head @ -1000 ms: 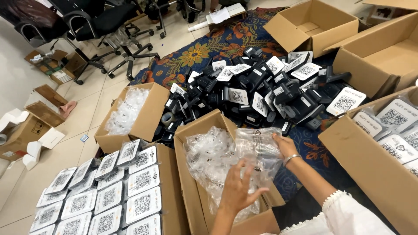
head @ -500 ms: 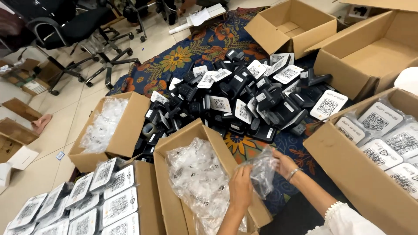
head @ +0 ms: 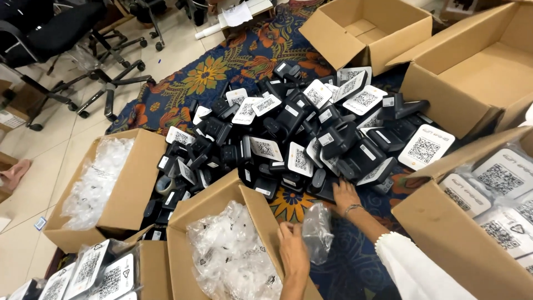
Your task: The person sorts and packs handheld electronic devices with QR codes into cardboard boxes.
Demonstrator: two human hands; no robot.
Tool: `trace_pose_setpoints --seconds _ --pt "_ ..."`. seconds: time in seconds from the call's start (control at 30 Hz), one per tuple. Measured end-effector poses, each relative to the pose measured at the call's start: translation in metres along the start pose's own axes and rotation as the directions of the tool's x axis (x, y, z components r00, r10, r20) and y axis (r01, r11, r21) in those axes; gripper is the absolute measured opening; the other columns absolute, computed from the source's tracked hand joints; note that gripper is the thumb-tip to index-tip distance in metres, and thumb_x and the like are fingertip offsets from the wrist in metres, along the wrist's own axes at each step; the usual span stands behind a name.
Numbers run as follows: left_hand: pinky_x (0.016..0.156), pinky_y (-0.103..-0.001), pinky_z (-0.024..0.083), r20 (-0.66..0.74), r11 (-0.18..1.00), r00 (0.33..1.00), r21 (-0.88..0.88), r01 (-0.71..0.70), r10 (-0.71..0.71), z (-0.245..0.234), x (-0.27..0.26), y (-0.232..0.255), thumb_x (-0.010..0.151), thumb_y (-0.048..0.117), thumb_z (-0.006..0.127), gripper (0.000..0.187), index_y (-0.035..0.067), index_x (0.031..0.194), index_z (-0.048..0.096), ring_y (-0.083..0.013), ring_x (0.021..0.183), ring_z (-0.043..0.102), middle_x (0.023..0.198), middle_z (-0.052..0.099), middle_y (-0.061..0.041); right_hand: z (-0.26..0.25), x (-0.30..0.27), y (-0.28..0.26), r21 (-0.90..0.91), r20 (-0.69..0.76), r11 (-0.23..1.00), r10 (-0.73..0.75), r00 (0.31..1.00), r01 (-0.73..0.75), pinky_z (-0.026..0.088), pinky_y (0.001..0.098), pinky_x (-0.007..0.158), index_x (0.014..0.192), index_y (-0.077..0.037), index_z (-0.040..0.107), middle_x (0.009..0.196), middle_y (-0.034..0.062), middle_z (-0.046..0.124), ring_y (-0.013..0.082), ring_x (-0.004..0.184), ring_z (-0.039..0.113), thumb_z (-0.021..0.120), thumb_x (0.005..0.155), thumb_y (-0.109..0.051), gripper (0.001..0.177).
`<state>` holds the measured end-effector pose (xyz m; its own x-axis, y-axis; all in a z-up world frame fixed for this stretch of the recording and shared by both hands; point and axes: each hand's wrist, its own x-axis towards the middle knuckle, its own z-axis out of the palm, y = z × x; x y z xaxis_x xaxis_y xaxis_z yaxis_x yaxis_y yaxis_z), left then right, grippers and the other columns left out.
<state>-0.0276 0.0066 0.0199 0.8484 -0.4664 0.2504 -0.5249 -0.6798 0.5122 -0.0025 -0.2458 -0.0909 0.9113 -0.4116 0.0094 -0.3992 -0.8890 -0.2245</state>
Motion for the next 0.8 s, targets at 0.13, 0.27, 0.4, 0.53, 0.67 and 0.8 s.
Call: trace_pose_setpoints --seconds 0.13,0.27,0.4,0.53,0.67,0.8 --pt "0.081 -0.048 0.054 -0.069 0.999 0.997 0.032 -0.023 0.025 -0.014 0.006 0.003 0.070 -0.010 0.060 0.042 0.004 0.109 0.065 -0.0425 0.099 0.064 0.109 0.057 -0.018 0.000 0.015 -0.006 0.024 0.037 1.000 0.004 0.999 -0.005 0.020 0.0574 0.114 0.154 -0.008 0.031 0.163 0.0271 0.020 0.0446 0.153 0.019 0.086 0.071 -0.057 0.111" --pt "0.081 -0.052 0.051 0.039 0.949 0.981 -0.248 0.196 -0.192 -0.026 0.006 0.022 0.087 -0.004 0.065 0.027 0.003 0.111 0.055 -0.0440 0.102 0.063 0.119 0.059 -0.015 0.004 0.002 -0.006 -0.055 0.081 0.998 0.049 0.996 -0.045 0.031 0.0553 0.118 0.154 -0.010 0.028 0.154 0.0273 0.032 0.0457 0.144 0.033 0.085 0.071 -0.058 0.112" --pt "0.083 -0.048 0.053 0.181 0.972 0.976 -0.181 0.151 -0.118 -0.036 0.001 0.027 0.081 -0.008 0.062 0.019 0.006 0.094 0.059 -0.0359 0.100 0.069 0.128 0.061 -0.005 0.013 -0.043 -0.020 -0.279 0.189 0.959 0.103 0.977 -0.047 0.051 0.0627 0.099 0.158 -0.005 0.023 0.145 0.0353 0.041 0.0498 0.134 0.045 0.080 0.074 -0.062 0.117" --pt "0.089 -0.044 0.054 -0.091 0.961 0.989 -0.241 -0.134 0.115 -0.030 -0.008 0.015 0.072 -0.013 0.063 0.020 0.006 0.078 0.068 -0.0329 0.108 0.067 0.127 0.066 -0.007 0.010 -0.110 -0.033 -0.413 0.145 0.909 0.130 0.981 -0.059 0.061 0.0580 0.073 0.153 0.000 0.023 0.139 0.0449 0.041 0.0580 0.124 0.049 0.073 0.080 -0.067 0.111" --pt "0.096 -0.040 0.051 -0.032 0.942 0.977 -0.264 -0.210 0.209 -0.046 -0.022 0.030 0.067 -0.014 0.061 0.028 0.006 0.082 0.075 -0.0308 0.116 0.062 0.128 0.068 -0.005 0.049 -0.160 -0.002 -0.376 0.156 0.927 0.074 0.985 -0.010 0.061 0.0540 0.076 0.152 0.003 0.025 0.127 0.0447 0.050 0.0546 0.111 0.058 0.072 0.080 -0.066 0.111" --pt "0.101 -0.039 0.049 -0.105 0.932 0.973 -0.282 -0.227 0.205 -0.066 -0.039 0.040 0.076 -0.014 0.056 0.044 0.003 0.112 0.075 -0.0322 0.119 0.061 0.130 0.069 -0.009 -0.040 -0.192 0.005 0.490 0.518 0.692 0.257 0.816 -0.530 0.067 0.0448 0.063 0.142 0.003 0.048 0.118 0.0299 0.075 0.0434 0.091 0.082 0.071 0.082 -0.042 0.078"
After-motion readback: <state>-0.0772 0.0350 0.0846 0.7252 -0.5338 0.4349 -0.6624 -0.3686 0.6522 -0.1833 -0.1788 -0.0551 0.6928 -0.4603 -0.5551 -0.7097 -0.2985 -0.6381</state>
